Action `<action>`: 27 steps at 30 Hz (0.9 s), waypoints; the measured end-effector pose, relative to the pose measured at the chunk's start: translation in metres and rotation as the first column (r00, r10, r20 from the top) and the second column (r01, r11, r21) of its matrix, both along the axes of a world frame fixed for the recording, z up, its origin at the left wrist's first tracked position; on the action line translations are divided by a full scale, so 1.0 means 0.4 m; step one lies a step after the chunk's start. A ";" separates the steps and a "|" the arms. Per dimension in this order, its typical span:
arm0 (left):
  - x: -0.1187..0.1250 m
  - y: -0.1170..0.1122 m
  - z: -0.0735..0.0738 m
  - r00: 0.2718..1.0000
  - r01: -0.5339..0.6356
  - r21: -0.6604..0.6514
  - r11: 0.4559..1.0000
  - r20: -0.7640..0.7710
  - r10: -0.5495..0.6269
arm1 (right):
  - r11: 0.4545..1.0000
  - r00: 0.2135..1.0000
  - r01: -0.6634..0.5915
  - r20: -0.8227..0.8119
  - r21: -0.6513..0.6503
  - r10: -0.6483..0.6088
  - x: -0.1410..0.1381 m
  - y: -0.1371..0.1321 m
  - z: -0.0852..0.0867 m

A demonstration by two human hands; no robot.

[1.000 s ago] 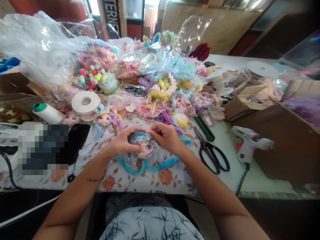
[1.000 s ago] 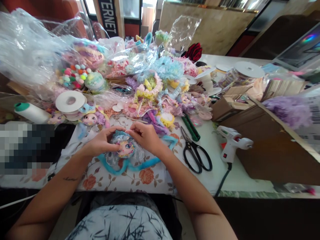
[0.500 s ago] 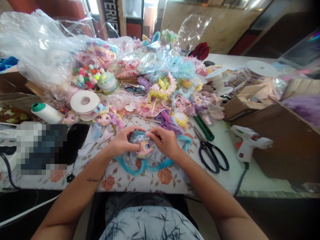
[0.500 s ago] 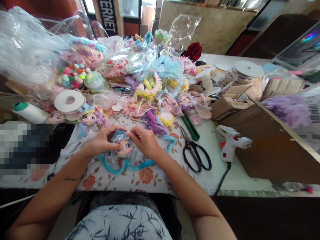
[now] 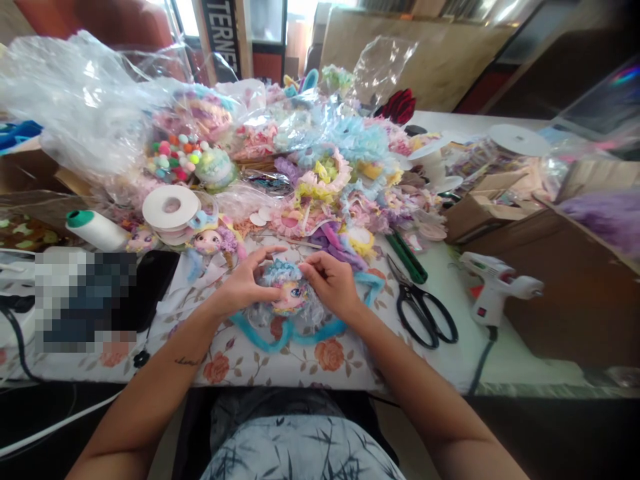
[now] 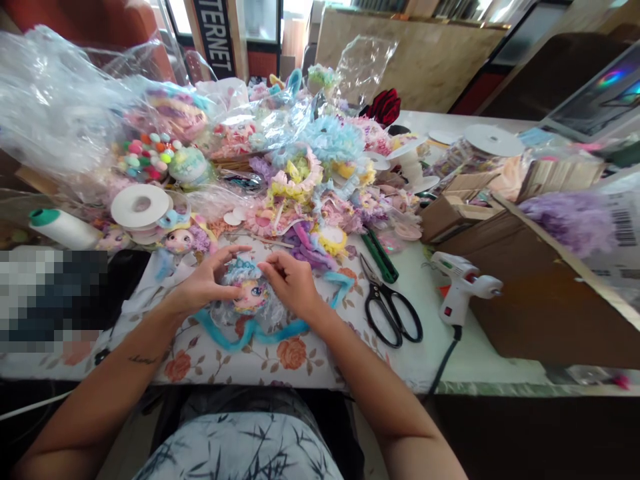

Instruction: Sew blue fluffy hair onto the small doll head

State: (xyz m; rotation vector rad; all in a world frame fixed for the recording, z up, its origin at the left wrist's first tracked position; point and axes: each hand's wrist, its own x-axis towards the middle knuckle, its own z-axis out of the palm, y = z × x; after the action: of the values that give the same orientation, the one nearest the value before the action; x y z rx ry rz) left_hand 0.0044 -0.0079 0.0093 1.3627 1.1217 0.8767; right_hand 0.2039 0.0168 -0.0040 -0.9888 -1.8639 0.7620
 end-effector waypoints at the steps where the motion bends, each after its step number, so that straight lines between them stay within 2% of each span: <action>1: 0.000 0.000 0.000 1.000 -0.023 0.001 1.000 0.012 0.023 | 0.999 1.000 -0.004 -0.028 -0.054 0.003 0.001 0.001 0.007; 3: 0.002 0.000 0.000 0.998 -0.044 -0.021 0.999 0.045 0.045 | 0.982 0.995 -0.043 -0.098 -0.182 0.026 0.005 0.002 0.020; 6: 0.004 0.001 -0.004 0.999 -0.009 -0.102 0.995 0.051 0.015 | 0.927 0.976 -0.143 -0.203 -0.346 0.075 0.012 0.004 0.034; 8: 0.005 0.002 -0.007 1.000 -0.011 -0.136 0.991 -0.026 0.008 | 0.893 0.966 -0.196 -0.239 -0.404 0.104 0.019 0.006 0.038; 10: 0.005 0.002 -0.009 0.994 -0.024 -0.120 0.992 -0.111 0.010 | 0.882 0.962 -0.214 -0.246 -0.420 0.116 0.027 0.010 0.037; 15: 0.004 0.003 -0.001 0.993 0.005 -0.058 0.998 -0.119 -0.012 | 0.922 0.971 -0.167 -0.220 -0.350 0.093 0.041 0.025 0.029; 20: 0.004 0.003 0.004 0.993 -0.004 -0.066 0.998 -0.119 -0.004 | 0.948 0.979 -0.182 -0.139 -0.262 0.149 0.031 0.022 0.036; 24: 0.010 0.000 -0.003 0.996 -0.036 -0.102 0.994 -0.087 0.027 | 0.990 0.995 -0.096 -0.018 -0.108 0.094 0.016 0.012 0.033; 27: 0.018 -0.002 -0.005 0.993 -0.096 -0.110 0.989 -0.074 0.089 | 0.999 0.999 -0.028 0.043 0.017 0.027 0.009 0.008 0.020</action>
State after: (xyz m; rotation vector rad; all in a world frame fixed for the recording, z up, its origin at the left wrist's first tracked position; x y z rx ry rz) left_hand 0.0116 -0.0089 0.0072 1.2633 1.2778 0.8242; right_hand 0.2073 0.0199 0.0040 -0.9771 -1.9212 0.7449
